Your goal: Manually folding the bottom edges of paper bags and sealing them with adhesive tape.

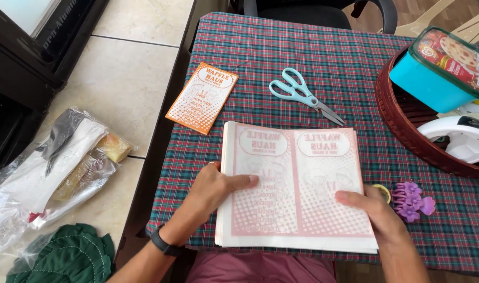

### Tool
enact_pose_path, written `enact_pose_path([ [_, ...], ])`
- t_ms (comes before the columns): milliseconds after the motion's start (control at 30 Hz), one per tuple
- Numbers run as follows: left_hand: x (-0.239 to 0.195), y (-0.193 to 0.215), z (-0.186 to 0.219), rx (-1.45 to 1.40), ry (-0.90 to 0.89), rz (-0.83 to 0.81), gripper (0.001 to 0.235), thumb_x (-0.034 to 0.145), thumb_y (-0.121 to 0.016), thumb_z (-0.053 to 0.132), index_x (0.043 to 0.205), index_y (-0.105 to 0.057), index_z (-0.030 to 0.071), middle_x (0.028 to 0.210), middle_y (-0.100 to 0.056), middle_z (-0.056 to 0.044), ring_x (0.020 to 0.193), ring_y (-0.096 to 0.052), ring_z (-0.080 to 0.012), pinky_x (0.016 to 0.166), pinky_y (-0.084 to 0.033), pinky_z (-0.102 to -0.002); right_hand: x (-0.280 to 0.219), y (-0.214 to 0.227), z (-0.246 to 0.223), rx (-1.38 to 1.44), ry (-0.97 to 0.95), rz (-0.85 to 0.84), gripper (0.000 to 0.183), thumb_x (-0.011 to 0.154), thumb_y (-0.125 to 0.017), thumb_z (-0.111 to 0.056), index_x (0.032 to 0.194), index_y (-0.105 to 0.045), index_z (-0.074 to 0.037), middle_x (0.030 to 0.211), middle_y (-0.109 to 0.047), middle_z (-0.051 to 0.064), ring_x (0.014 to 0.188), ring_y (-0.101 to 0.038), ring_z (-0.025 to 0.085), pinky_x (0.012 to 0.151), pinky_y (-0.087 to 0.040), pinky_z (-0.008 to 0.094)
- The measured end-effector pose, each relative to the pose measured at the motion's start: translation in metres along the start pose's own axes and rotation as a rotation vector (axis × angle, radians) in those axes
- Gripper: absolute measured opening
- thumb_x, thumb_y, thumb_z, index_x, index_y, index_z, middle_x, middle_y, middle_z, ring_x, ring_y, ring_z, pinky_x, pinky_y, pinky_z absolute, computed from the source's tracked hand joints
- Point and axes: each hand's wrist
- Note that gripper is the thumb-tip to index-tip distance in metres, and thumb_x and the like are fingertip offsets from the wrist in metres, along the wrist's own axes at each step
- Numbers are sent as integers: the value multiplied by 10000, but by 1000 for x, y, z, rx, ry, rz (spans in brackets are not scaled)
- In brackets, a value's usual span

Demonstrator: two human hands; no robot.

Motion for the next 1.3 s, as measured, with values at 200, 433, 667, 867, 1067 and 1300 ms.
enact_pose_path([
  [200, -6, 3, 8, 137, -38, -51, 438, 662, -847, 271, 988, -795, -18, 946, -814, -114, 770, -750, -248, 628, -530, -348, 25, 19, 12, -42, 16, -65, 537, 817, -578, -30, 1325, -611, 140, 1208, -689, 335, 1045, -651, 536, 847, -506, 629],
  [433, 11, 0, -31, 1082, -636, 594, 1197, 706, -775, 847, 1481, -445, -3, 1134, -678, -182, 981, -685, -463, 696, -577, -570, 31, 25, 17, -150, 52, -89, 447, 840, -640, -71, 1230, -667, 145, 1090, -723, 311, 930, -686, 495, 762, -523, 566],
  [667, -35, -22, -68, 1059, -1377, 423, 1043, 795, -484, 866, 1557, -443, 155, 1620, -364, -250, 1517, -230, -537, 1161, -204, -729, 0, 6, 6, -132, 54, -7, 393, 880, -617, -28, 1187, -700, 204, 1017, -724, 373, 848, -653, 506, 744, -481, 536],
  [867, -35, -22, -76, 978, -1335, 343, 883, 843, -400, 764, 1501, -544, 193, 1585, -442, -257, 1509, -294, -527, 1126, -214, -742, 16, 30, 4, -980, 112, 272, 548, 962, -671, -422, 1168, -867, 47, 1109, -883, 211, 1011, -761, 357, 914, -492, 397],
  [1067, -31, -22, -79, 953, -1354, 284, 893, 821, -435, 762, 1498, -543, 188, 1582, -452, -251, 1513, -296, -534, 1116, -228, -742, 47, 84, 53, -755, 660, 91, 770, 701, -753, 25, 1442, -542, 36, 1423, -628, 159, 1240, -634, 296, 1085, -487, 446],
  [1300, -30, -22, -75, 1042, -1341, 327, 1044, 800, -474, 868, 1611, -351, 222, 1676, -228, -233, 1544, -140, -528, 1159, -157, -722, -19, 32, 77, -995, 1355, 146, 517, 747, -783, -354, 1222, -730, -157, 1513, -561, 100, 1505, -459, 353, 1221, -415, 527],
])
Point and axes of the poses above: each hand's wrist, its own x-axis towards the middle knuckle, its own y-axis out of the back of the hand, z = x × y
